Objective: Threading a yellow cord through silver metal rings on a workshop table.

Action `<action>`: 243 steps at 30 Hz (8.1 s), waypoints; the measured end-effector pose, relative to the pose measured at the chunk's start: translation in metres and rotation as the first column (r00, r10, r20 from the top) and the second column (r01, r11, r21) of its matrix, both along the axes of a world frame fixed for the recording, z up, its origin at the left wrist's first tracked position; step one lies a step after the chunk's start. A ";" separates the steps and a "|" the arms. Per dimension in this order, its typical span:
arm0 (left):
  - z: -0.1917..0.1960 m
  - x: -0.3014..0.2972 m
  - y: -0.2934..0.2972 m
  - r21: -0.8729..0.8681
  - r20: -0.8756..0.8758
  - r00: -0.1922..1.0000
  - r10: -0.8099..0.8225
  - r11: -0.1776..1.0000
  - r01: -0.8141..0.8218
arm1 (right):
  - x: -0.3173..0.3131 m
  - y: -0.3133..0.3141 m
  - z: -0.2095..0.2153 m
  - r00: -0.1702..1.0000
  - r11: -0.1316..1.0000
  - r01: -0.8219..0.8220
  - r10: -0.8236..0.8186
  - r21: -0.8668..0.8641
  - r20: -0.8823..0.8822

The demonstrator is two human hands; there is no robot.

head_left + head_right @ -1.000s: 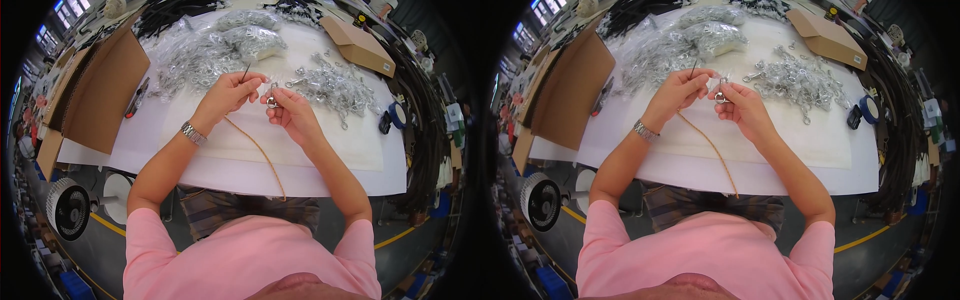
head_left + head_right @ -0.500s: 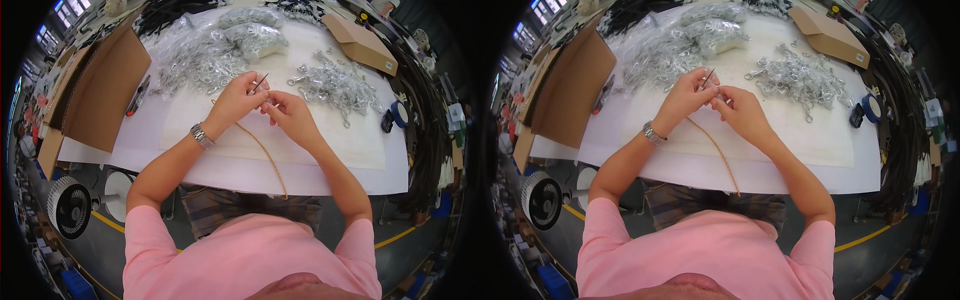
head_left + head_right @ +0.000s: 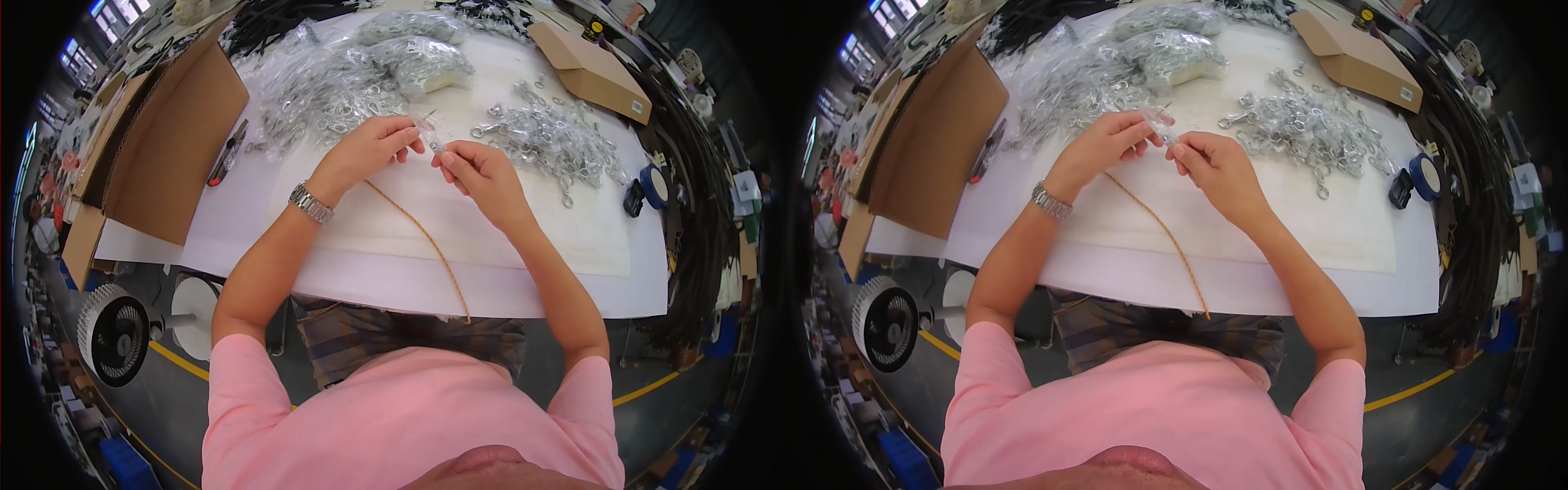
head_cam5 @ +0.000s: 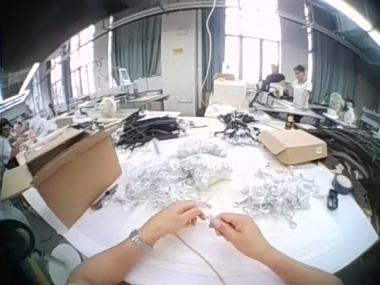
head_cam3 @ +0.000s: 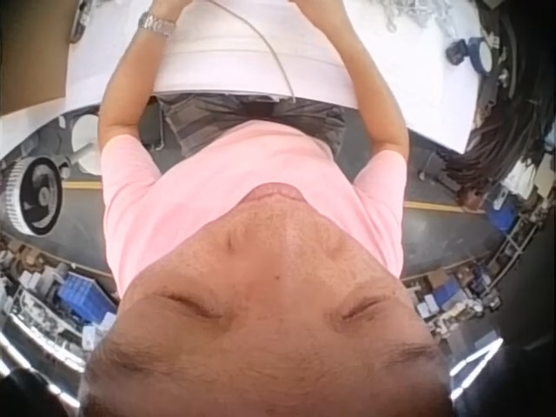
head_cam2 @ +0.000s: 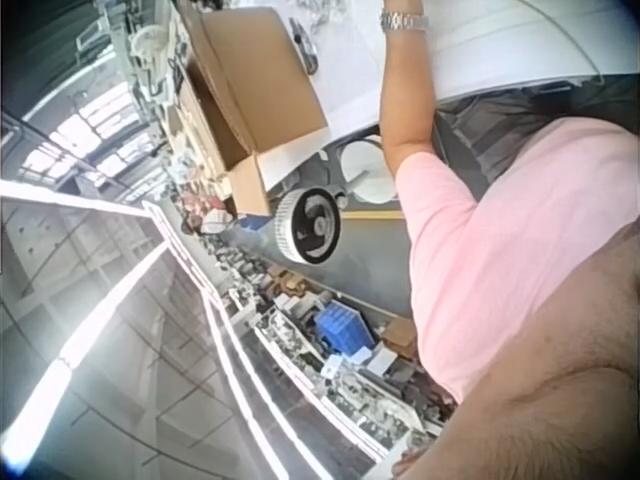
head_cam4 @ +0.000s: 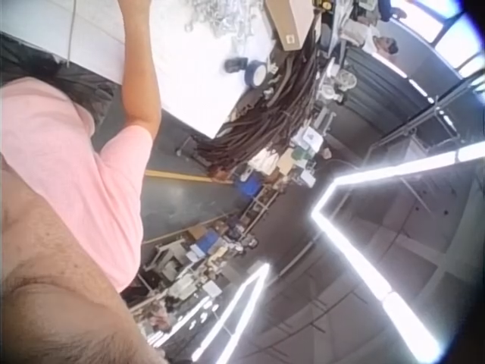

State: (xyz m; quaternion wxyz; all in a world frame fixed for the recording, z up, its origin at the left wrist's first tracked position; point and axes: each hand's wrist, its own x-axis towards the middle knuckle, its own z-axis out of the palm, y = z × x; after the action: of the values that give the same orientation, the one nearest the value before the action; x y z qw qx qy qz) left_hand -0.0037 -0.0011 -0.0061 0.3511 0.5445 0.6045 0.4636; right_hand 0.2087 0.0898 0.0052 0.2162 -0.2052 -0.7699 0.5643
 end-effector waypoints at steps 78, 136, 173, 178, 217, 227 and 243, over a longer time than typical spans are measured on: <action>0.007 0.022 -0.003 -0.004 0.467 0.884 -0.006 1.000 0.009 | 0.007 0.011 0.005 0.963 0.943 0.270 -0.261 0.194 -0.073; 0.016 0.043 -0.011 -0.012 0.219 0.972 0.080 0.997 -0.079 | 0.001 0.001 -0.005 0.934 0.735 -0.060 -0.198 -0.676 -0.298; 0.013 0.038 -0.009 -0.005 0.714 0.690 -0.118 0.985 0.174 | -0.003 0.001 -0.023 0.929 0.734 -0.225 -0.037 -0.640 -0.368; 0.020 0.031 -0.010 -0.029 0.603 0.781 -0.161 0.974 0.223 | -0.007 -0.013 -0.006 0.939 0.764 -0.093 -0.146 -0.638 -0.312; 0.016 0.007 -0.007 0.036 -0.095 0.992 -0.089 0.995 0.092 | 0.006 0.005 0.006 0.991 0.961 -0.113 0.129 -0.254 0.048; 0.023 0.036 -0.015 0.035 -0.154 0.973 -0.172 0.983 0.179 | 0.002 0.006 -0.010 0.999 0.957 -0.038 0.033 -0.289 -0.024; 0.004 -0.003 -0.001 0.259 -0.300 0.909 0.289 0.942 -0.214 | 0.006 0.025 0.006 0.830 0.381 -0.294 -0.354 -0.877 -0.432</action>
State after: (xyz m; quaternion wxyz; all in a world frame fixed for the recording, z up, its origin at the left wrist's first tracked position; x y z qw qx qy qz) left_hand -0.0066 -0.0021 -0.0025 0.1179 0.5678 0.6653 0.4701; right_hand 0.2146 0.1152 0.0110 0.2891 -0.1304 -0.2186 0.9228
